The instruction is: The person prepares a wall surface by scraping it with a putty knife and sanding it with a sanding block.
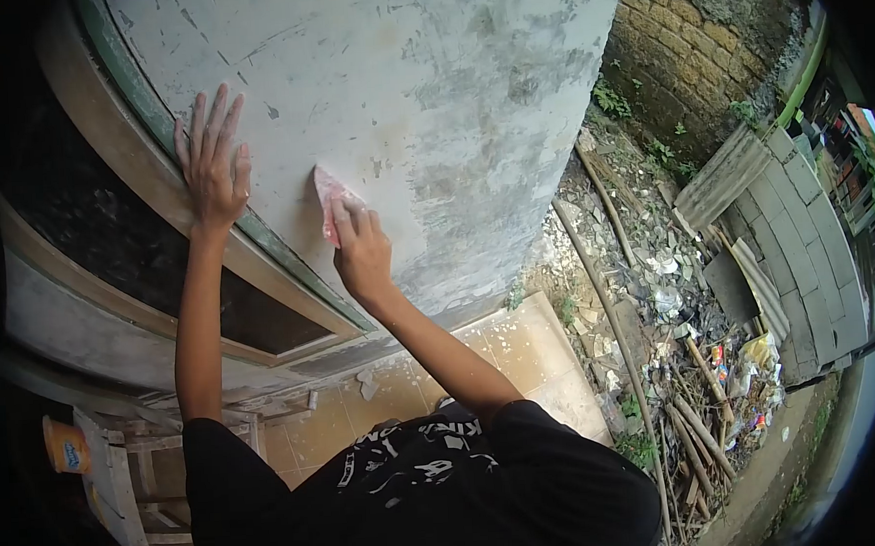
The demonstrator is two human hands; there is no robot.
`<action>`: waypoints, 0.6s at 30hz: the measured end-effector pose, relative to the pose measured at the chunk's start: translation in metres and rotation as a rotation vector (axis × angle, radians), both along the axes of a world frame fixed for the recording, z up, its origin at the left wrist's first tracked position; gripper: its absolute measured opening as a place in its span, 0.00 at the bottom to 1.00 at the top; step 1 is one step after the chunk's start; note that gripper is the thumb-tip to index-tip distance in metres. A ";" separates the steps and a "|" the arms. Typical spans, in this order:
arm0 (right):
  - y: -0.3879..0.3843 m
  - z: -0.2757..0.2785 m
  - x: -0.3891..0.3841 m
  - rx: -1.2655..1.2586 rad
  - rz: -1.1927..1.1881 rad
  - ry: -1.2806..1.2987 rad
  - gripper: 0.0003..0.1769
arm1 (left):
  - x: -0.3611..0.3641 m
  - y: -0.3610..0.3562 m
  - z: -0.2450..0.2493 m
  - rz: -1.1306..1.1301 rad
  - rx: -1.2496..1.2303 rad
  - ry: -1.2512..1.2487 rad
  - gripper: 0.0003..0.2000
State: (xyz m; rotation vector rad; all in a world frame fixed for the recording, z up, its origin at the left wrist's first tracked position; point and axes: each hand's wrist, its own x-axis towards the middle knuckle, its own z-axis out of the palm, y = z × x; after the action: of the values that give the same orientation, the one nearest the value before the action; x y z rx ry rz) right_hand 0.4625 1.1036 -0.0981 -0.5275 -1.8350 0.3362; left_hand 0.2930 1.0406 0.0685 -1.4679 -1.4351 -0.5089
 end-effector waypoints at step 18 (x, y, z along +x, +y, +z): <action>0.164 -0.011 0.116 -0.102 -0.511 0.097 0.13 | -0.011 0.007 -0.012 0.053 0.092 0.111 0.25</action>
State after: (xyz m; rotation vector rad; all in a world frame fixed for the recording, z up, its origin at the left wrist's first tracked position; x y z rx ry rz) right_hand 0.5783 1.2679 -0.1095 -1.0056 -1.5303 0.1051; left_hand 0.2816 1.0476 0.0569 -1.3604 -1.3421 -0.4480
